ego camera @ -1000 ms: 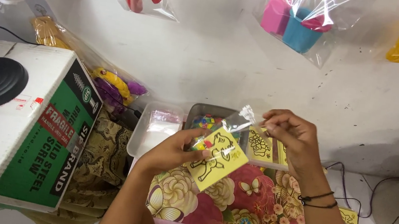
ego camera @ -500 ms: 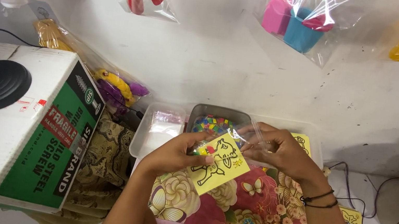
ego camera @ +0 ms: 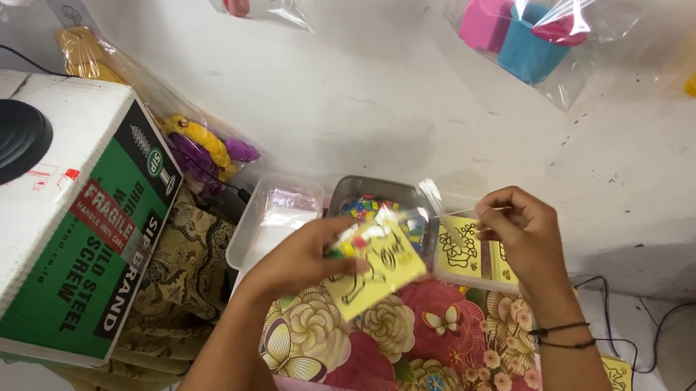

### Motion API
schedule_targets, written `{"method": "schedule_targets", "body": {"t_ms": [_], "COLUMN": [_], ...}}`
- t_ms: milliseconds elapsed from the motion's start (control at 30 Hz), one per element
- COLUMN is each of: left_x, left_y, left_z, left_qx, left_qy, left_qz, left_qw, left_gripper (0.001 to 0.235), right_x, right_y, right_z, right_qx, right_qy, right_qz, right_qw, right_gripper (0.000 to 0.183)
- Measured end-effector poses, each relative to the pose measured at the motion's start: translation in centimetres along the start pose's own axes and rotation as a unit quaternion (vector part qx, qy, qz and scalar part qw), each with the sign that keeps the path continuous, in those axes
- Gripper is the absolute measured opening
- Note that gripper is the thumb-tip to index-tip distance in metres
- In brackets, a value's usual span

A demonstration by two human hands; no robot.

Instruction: The person sits on the floor and packs small colorful stickers onto yellow paper templates featuring animal and vehicle outlines. They place the completed templates into clear plastic bags and arrange them in a pile.

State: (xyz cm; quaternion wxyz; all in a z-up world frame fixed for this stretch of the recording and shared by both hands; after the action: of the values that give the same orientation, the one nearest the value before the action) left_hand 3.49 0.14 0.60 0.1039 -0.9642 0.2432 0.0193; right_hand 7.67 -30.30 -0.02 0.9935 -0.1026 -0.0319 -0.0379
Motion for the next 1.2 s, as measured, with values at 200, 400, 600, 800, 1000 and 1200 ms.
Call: {"method": "schedule_targets", "body": {"t_ms": [200,400,600,800,1000,1200], "left_x": [-0.5,0.2,0.1,-0.1,-0.3,0.0], "left_y": [-1.1,-1.1,-1.4,-1.4,-1.9,-1.9], "left_z": [-1.7,0.0,0.2,0.1,0.3,0.6], "left_qx": [-0.108,-0.152,-0.151,-0.158,-0.155,-0.148], "left_qy": [0.005,0.016,0.026,0.039,0.055,0.058], "left_qz": [-0.154,-0.163,-0.161,-0.156,-0.147,-0.141], "left_qw": [0.982,0.975,0.975,0.974,0.975,0.977], "left_gripper": [0.05,0.051,0.048,0.047,0.045,0.043], "right_x": [0.4,1.5,0.8,0.3,-0.3,-0.4], "right_y": [1.7,7.6,12.2,15.2,16.5,15.8], "right_z": [-4.5,-8.8,-9.0,-10.4,-10.9,-9.8], "right_qx": [-0.361,-0.481,-0.49,-0.503,-0.564,-0.614], "right_qy": [0.12,0.071,0.089,0.07,0.052,0.034], "right_qz": [0.143,0.197,0.273,0.314,0.335,0.328], "right_qw": [0.913,0.852,0.823,0.802,0.753,0.717], "right_gripper": [0.023,0.023,0.02,0.016,0.018,0.019]}}
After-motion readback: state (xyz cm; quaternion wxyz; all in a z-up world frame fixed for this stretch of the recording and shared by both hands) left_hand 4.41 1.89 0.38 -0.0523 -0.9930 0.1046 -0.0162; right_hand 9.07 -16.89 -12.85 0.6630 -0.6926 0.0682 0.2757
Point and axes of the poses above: each hand's wrist, its own x-axis towards the middle knuckle, its own y-axis out of the palm, z = x × y, the point moved 4 cm from there along x, towards the middle knuckle
